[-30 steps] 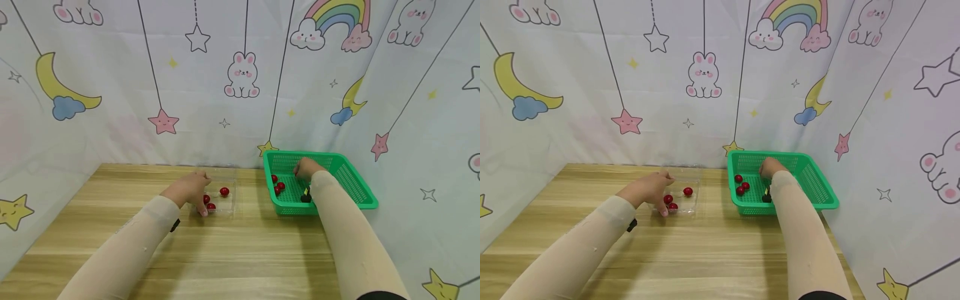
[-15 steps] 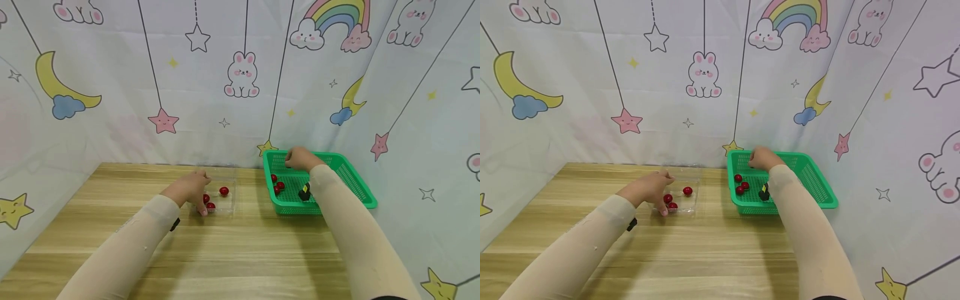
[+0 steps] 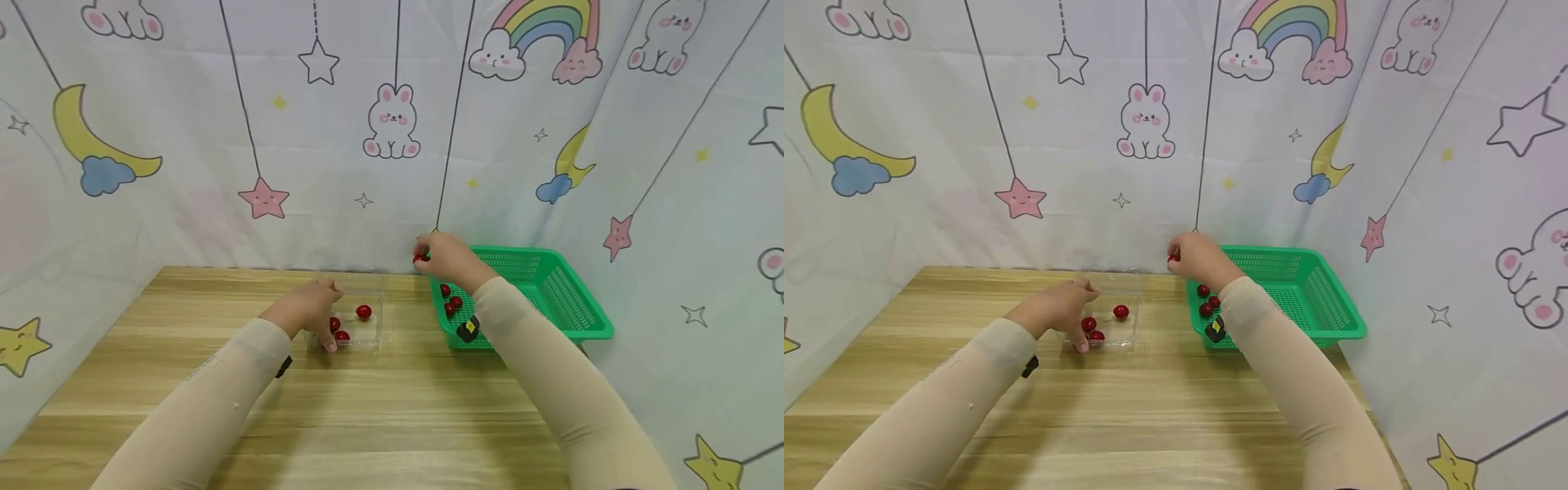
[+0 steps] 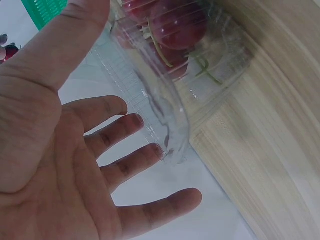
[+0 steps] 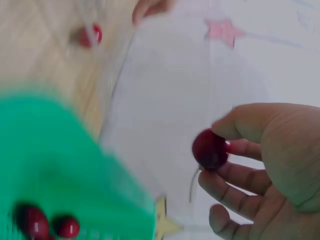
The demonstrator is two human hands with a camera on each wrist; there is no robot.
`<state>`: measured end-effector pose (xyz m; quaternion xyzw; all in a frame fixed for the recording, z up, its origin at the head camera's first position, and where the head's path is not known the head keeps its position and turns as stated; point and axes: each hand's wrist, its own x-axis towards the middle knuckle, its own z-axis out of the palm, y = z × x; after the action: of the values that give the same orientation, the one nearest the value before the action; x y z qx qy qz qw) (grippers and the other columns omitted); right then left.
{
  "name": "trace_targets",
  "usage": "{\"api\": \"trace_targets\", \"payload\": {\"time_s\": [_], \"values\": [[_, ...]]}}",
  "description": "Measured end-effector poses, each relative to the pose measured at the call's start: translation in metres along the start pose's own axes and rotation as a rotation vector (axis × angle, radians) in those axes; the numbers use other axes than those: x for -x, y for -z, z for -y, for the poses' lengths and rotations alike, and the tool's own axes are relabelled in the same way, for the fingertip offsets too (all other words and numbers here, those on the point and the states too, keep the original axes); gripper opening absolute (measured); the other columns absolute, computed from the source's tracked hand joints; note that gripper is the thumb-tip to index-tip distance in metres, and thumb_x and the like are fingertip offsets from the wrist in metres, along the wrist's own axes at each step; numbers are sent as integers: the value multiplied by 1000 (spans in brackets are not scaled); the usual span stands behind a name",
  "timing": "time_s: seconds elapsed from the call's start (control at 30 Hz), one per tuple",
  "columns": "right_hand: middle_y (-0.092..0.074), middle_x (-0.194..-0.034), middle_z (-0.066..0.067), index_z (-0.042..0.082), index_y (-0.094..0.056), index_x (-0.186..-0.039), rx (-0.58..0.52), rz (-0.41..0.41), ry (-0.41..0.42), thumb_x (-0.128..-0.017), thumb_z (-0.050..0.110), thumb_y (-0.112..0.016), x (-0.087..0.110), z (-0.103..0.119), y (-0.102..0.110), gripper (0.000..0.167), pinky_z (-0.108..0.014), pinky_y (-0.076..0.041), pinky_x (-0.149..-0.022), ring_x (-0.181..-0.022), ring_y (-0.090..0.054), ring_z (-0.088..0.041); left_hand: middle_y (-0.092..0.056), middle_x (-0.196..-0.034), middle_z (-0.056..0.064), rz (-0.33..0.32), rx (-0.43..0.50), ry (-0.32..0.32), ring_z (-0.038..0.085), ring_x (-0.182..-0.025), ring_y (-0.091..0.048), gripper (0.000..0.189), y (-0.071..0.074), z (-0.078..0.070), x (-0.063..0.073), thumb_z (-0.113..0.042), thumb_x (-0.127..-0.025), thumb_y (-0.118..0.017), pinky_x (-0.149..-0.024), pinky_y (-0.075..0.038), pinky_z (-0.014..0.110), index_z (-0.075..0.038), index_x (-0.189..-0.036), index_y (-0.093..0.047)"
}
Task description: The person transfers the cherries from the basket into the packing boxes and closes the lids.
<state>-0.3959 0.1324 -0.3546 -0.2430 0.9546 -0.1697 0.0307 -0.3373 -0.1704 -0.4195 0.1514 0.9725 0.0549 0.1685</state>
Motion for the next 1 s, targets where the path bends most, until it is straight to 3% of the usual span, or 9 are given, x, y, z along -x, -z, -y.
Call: {"api": "trace_targets", "payload": {"time_s": [0.23, 0.4, 0.57, 0.7, 1.0], "values": [[-81, -116, -5, 12, -81, -119, 79, 134, 208, -112, 20, -74, -1, 42, -38, 13, -38, -65, -92, -100, -73, -17, -44, -177, 17, -6, 13, -3, 47, -164, -43, 126, 1, -2, 0, -48, -73, -109, -130, -45, 66, -9, -175, -46], [-82, -115, -4, 11, -82, -119, 136, 212, 293, -109, 19, -78, -4, 65, -65, 13, -38, -65, -95, -100, -74, -17, -44, -177, 16, -3, 11, -4, 45, -163, -45, 126, 1, -2, -2, -50, -73, -109, -129, -48, 64, -9, -174, -47], [-81, -107, -1, 13, -82, -112, 178, 250, 346, -107, 19, -81, -6, 77, -88, 8, -30, -63, -89, -92, -70, -12, -43, -177, 16, 7, 0, -5, 46, -162, -45, 127, 2, -1, -1, -49, -73, -109, -126, -50, 65, -8, -175, -46], [-80, -100, 1, 12, -82, -107, 135, 264, 368, -106, 18, -82, -8, 82, -101, 6, -26, -60, -84, -86, -66, -10, -43, -178, 17, 6, -5, -9, 48, -162, -45, 126, 2, 1, 0, -49, -73, -109, -126, -50, 66, -8, -175, -46], [-86, -111, 2, 13, -86, -117, 79, 281, 400, -109, 18, -77, -9, 83, -112, 13, -25, -64, -93, -100, -78, -9, -44, -178, 17, -3, -5, -24, 47, -163, -45, 127, -2, 2, -2, -51, -72, -109, -127, -49, 67, -7, -174, -46]]}}
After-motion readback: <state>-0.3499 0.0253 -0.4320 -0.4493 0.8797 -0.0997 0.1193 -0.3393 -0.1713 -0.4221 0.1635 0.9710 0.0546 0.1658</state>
